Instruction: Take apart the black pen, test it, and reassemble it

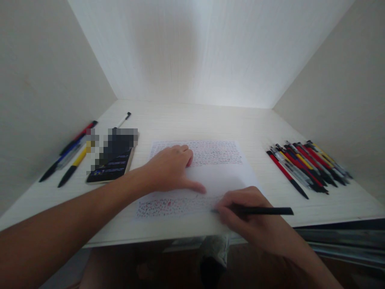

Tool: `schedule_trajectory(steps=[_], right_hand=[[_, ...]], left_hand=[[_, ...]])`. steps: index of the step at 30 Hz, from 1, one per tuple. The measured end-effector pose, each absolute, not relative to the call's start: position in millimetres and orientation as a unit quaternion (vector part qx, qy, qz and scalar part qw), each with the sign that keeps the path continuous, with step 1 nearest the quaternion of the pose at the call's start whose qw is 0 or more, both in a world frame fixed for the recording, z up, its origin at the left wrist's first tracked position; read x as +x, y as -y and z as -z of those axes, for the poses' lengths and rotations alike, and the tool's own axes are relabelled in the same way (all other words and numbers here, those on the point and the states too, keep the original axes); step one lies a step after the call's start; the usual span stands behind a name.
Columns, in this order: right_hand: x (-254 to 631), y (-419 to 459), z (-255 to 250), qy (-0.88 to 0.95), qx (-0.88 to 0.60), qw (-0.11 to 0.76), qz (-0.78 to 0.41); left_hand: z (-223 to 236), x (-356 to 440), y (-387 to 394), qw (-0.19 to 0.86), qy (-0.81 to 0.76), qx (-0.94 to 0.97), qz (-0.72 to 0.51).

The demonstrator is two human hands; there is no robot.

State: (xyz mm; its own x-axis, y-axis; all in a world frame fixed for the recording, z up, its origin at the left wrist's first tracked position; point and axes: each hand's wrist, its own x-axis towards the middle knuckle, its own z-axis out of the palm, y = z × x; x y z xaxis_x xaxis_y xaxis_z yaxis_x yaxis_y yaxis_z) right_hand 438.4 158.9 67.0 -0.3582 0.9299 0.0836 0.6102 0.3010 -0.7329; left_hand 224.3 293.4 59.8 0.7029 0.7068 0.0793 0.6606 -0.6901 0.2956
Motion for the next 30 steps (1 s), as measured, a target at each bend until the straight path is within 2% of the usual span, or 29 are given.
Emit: schedule_trajectory(steps=[7, 14, 20, 25, 30], right_hand=[[439, -156, -67, 0.761, -0.494, 0.268, -0.324], [451, -192, -76, 0.671, -0.533, 0.375, -0.354], [443, -246, -65, 0.706, -0.522, 0.345, -0.332], [441, -247, -49, 0.698, -0.53, 0.357, -0.322], [442, -242, -54, 0.729, -0.518, 0.349, -0.28]], left_hand=[[-60, 224, -293, 0.118, -0.371, 0.917, -0.09], [-60, 224, -292, 0.118, -0.368, 0.917, -0.098], [-62, 223, -291, 0.104, -0.359, 0.924, -0.087], [-63, 223, -290, 0.102, -0.361, 0.923, -0.079], [-65, 223, -289, 0.107, -0.365, 0.922, -0.074]])
